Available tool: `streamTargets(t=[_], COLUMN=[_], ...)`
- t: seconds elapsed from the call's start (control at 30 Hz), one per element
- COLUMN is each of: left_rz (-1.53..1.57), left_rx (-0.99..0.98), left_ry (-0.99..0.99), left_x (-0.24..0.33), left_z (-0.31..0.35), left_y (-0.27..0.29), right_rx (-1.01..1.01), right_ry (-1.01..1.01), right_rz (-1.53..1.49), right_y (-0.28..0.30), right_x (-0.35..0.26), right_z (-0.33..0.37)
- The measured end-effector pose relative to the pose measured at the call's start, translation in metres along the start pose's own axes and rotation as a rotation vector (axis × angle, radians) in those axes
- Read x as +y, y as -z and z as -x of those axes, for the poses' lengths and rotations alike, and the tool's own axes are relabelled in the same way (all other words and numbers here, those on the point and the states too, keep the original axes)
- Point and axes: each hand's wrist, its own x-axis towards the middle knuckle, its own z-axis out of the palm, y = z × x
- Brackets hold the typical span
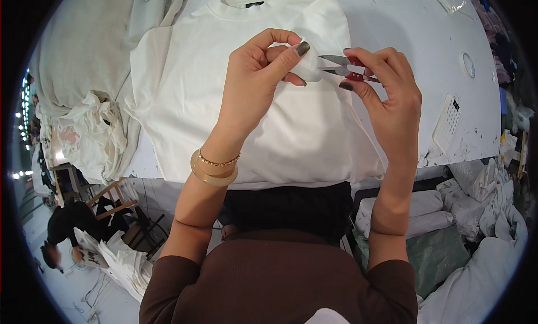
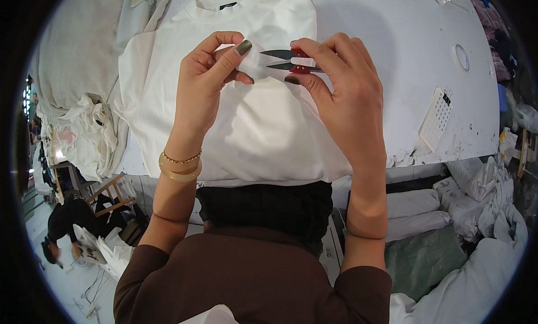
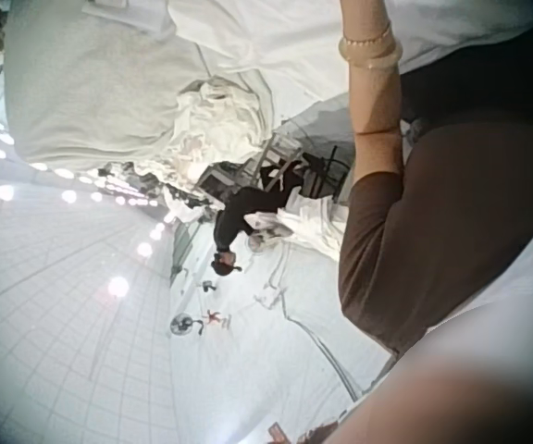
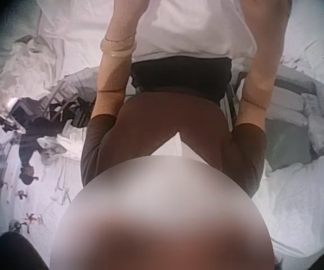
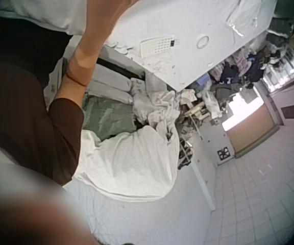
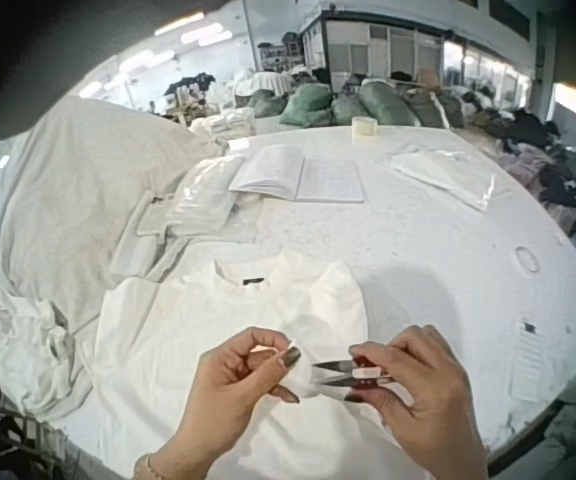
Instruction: Trimming loose threads from shirts, folding them, and placing them into plastic bags.
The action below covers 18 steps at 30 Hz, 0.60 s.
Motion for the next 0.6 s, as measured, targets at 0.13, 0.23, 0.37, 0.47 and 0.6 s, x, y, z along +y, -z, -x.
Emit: streamTargets(t=[0.13,0.23,0.37,0.47,0.6], left_rz=[-0.010,0.017,0.102,0.099,0.094], left_rx=[-0.020,-0.024,-0.011,-0.037,-0.031], left_ry=[-0.015,-0.004,0.019,0.002,0.005], left_x=[-0.0003,-0.0003,-0.0022,-0.0044,-0.0057], left_z=[0.0002,0.0010,0.0012,0.0000,-0.0004], left_y=[-0.0003,-0.0012,-0.0014,-0.0014,-0.0016], right_rx=[-0.025,0.001,-0.020,0.034,0.060], right_ry=[-0.007,0.019,-0.124,-0.053,-0.022], right_rz=[0.062,0.016,-0.331,-0.246,-0.065], right_y=[0.0023,-0.0013,-0.0055,-0.0007,-0.0013], right_x=[-0.0043,-0.0024,-0.0045,0.0015,0.0025], right_z=[-0.0006,-0.0024,0.0004,0.0023,0.0048])
